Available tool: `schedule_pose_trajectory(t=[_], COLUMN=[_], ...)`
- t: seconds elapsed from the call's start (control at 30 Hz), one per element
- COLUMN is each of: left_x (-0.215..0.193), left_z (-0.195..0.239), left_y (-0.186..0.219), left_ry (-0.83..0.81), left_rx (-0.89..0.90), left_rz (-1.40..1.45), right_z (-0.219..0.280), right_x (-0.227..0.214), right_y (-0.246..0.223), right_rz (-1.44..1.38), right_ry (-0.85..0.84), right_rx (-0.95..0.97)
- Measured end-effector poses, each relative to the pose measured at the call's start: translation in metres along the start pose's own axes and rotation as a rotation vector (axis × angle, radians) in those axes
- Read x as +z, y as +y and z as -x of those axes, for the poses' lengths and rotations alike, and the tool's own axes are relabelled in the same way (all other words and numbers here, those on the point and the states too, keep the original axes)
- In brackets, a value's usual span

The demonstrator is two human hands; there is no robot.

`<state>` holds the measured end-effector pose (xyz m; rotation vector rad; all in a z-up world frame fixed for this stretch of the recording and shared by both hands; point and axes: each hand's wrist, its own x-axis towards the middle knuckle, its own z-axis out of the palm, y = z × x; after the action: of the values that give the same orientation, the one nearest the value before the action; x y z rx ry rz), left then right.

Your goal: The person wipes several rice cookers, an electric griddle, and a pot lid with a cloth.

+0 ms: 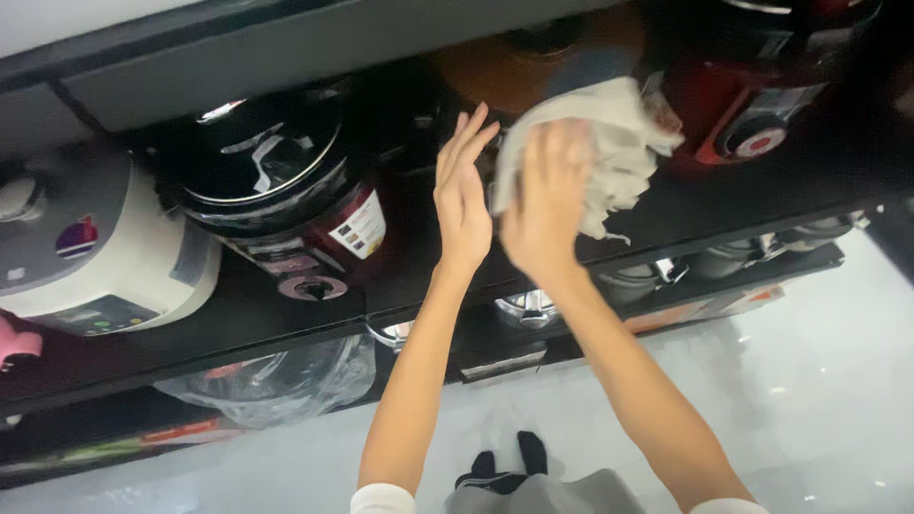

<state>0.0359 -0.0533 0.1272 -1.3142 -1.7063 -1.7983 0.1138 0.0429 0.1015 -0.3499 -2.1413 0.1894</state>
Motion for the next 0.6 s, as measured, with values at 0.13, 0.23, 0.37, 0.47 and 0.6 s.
schedule_pose_trajectory(t=[0.13, 0.23, 0.37, 0.47, 0.6], left_x=[-0.017, -0.032, -0.028, -0.02, -0.012], left_z=[0.005, 0.009, 0.022, 0.023, 0.025], left_y=[0.004, 0.006, 0.01, 0.007, 0.006], left_ry=[-0.048, -0.073, -0.086, -0.08, -0.063], left_rx=[0.023, 0.049, 0.052, 0.045, 0.07], left_rz=[0.004, -0.079, -0.098, -0.1, -0.16], right_z=[0.029, 0.061, 0.122, 0.148, 0.159], right_x=[0.036, 0.071, 0.081, 0.079, 0.077], right_y=[-0.048, -0.043, -0.015, 0.002, 0.011], right_rz=[-0.322, -1.109, -0.549, -0.292, -0.193], right_ry=[-0.316, -0.377, -0.129, -0.144, 0.001], right_rx=[0.208, 0.252, 0.174, 0.319, 0.45])
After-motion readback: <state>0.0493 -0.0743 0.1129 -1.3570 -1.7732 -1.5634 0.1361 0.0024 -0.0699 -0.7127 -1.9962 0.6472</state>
